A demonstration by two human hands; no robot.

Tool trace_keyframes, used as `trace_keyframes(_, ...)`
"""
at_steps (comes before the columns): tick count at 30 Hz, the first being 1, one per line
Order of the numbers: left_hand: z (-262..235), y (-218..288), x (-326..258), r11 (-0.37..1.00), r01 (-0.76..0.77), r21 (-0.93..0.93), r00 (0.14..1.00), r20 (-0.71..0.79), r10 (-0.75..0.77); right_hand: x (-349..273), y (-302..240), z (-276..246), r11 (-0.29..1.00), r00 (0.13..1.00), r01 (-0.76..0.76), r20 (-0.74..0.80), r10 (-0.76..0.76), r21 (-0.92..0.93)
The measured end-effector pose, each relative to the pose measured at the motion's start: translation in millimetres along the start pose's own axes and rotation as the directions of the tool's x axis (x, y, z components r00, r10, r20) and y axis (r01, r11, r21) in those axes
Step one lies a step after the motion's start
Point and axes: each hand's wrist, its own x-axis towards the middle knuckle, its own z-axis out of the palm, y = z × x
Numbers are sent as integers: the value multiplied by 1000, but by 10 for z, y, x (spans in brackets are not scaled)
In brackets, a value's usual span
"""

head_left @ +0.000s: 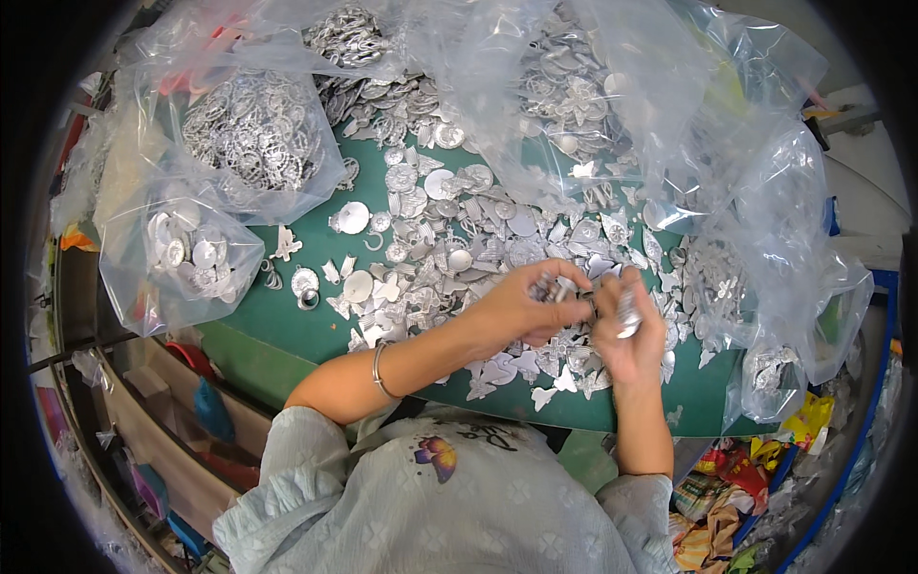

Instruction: The person sorts through a large pile of silver metallic hardware components on a green table, picking up small handfuls to check them and then placing them into plastic bags.

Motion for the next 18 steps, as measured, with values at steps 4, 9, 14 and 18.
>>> trace_keyframes(4,-117,7,71,917,16,-399,1000,23,-8,63,-254,144,964,956,243,-196,-218,113)
trace_keyframes(9,-40,9,57,927,-12,-375,999,27,24,107,-437,-93,957,978,207,23,-207,-203)
trace_keyframes(14,-16,-63,28,982,181,-49,955,249,-164,243,-189,173,-112,866,116,156,-475,-987)
trace_keyframes(18,22,-111,1,967,253,11,911,333,-242,422,-91,430,-418,862,203,364,-353,-885)
